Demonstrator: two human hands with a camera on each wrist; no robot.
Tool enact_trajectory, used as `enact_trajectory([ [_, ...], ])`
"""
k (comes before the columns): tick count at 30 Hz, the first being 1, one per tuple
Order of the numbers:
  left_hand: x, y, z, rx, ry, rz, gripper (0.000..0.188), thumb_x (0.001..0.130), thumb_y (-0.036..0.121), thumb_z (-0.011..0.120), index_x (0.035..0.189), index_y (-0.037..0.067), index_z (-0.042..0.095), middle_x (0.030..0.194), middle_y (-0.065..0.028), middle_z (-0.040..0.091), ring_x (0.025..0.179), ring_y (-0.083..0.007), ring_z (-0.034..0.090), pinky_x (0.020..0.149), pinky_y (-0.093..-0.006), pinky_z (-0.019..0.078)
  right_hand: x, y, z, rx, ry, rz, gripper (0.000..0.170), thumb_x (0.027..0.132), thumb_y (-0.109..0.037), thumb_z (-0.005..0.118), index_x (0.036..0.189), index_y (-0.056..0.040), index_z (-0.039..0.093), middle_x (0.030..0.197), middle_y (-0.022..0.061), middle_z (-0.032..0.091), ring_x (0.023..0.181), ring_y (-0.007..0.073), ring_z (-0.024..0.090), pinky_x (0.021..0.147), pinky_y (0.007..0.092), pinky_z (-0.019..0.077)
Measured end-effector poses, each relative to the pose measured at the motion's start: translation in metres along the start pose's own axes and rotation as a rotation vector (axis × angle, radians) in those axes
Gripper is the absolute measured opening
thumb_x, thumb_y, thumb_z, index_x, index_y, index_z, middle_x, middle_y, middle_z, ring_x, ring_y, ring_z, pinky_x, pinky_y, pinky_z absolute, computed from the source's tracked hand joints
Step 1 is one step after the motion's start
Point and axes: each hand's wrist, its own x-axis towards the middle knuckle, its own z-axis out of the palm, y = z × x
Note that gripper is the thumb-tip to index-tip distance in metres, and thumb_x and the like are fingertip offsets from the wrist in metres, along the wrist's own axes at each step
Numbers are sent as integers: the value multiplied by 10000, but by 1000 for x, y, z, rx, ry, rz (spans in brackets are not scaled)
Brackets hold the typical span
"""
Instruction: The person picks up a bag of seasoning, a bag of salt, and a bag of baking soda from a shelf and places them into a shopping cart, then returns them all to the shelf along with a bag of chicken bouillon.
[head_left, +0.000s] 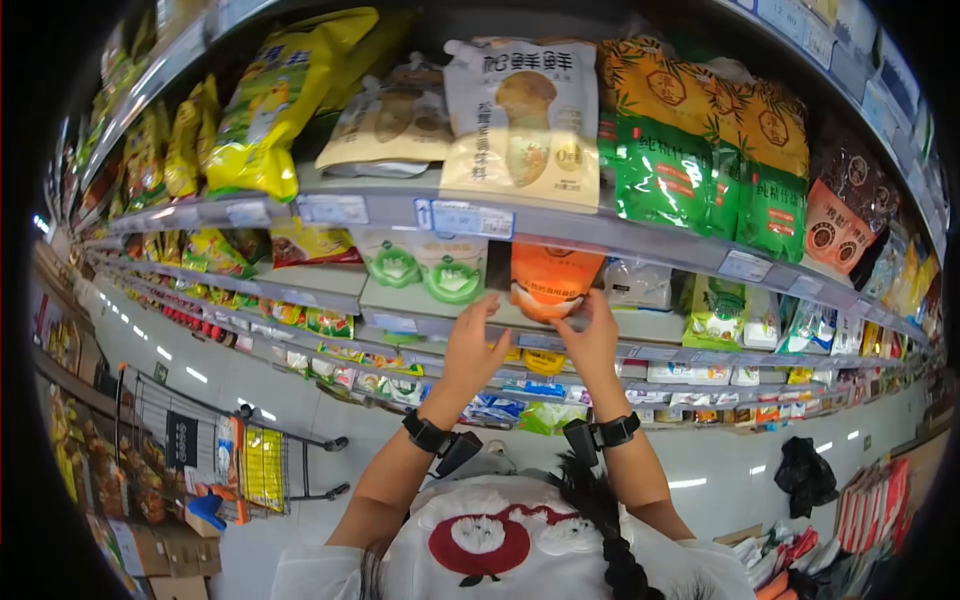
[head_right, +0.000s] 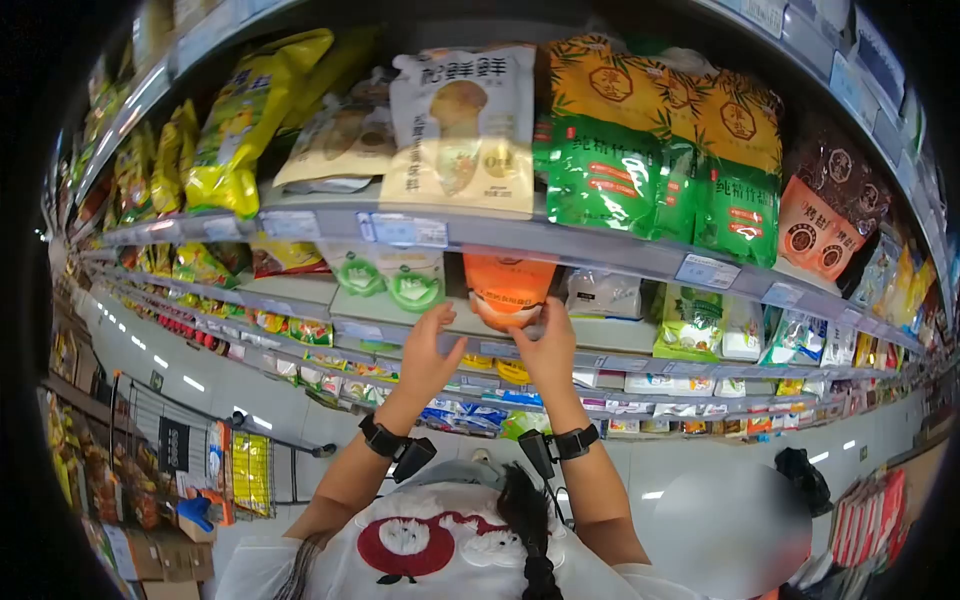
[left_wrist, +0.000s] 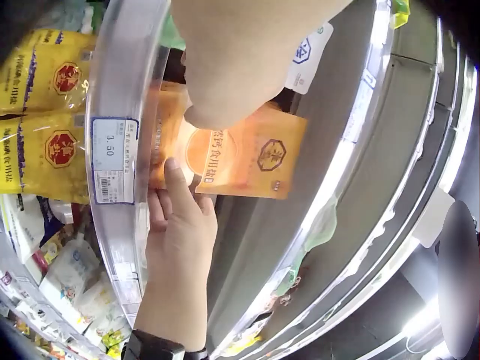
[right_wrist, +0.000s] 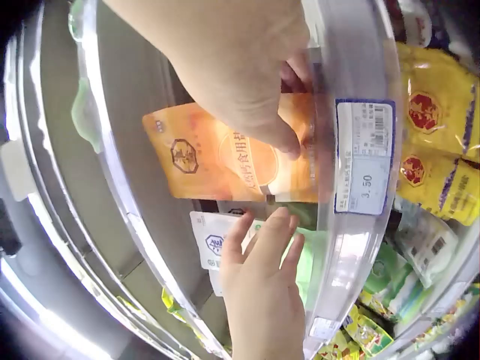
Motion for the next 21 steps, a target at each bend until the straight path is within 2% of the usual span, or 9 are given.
enact_trajectory([
  [3,-52,1,-23,50,60,-55,352,703,38,619,1036,12,509,919,-135,587,867,-253,574,725,-329,462,-32,-19,-1,-9,-24,-74,579,630,-90,695,1122,18,411,1062,208,490,971,335,486,841,383,388],
  [6,-106,14,-28,-127,-141,-225,245,719,82,596,954,33,545,823,-126,590,764,-274,576,685,-346,456,-74,-23,-3,-193,197,-117,516,693,-98,615,1147,23,401,1168,224,406,1127,360,346,964,442,247],
  [10,-173,31,-34,-63,-453,-324,153,759,132,573,850,10,564,764,-140,598,689,-279,585,619,-337,457,-155,-17,1,153,-90,6,438,719,-188,576,1107,-22,457,1134,189,455,1082,352,404,951,446,289],
  [11,-194,21,-27,-102,-531,-315,120,757,111,574,803,1,561,731,-142,593,680,-224,592,597,-319,450,-170,-11,-3,174,-145,-154,424,688,-159,583,1075,-21,477,1106,194,472,1065,363,414,924,432,322],
  [12,-218,20,-12,-516,-420,-481,109,747,97,586,797,4,560,685,-129,583,686,-154,588,566,-294,435,-192,-3,3,101,-211,-114,411,667,-142,588,1052,-34,490,1070,194,485,1024,363,438,891,415,353],
  [13,-233,1,-8,-263,-657,-387,144,734,78,595,845,-2,549,696,-126,586,717,-100,573,572,-259,432,-200,-21,-23,140,-444,53,445,672,-167,606,1088,-66,486,1130,172,464,1085,348,409,938,410,322],
  [14,-241,7,2,-288,-749,-418,194,746,104,601,901,1,549,750,-118,607,745,-144,588,617,-275,452,-222,-8,-20,46,-386,-103,425,687,-169,587,1088,-66,487,1123,155,468,1028,346,458,883,416,374],
  [16,-243,29,9,-316,-855,-437,245,757,130,608,958,3,548,804,-111,628,773,-189,602,662,-291,472,-231,-17,-54,-55,-810,47,393,698,-165,572,1070,-61,497,1052,147,524,966,343,503,804,413,427],
  [21,-247,86,-7,-112,-1113,44,185,790,181,554,916,52,597,842,-84,624,663,-193,585,577,-287,447,-282,13,-90,-352,-943,207,362,694,-199,575,1021,-54,519,910,152,590,869,339,559,726,396,461],
])
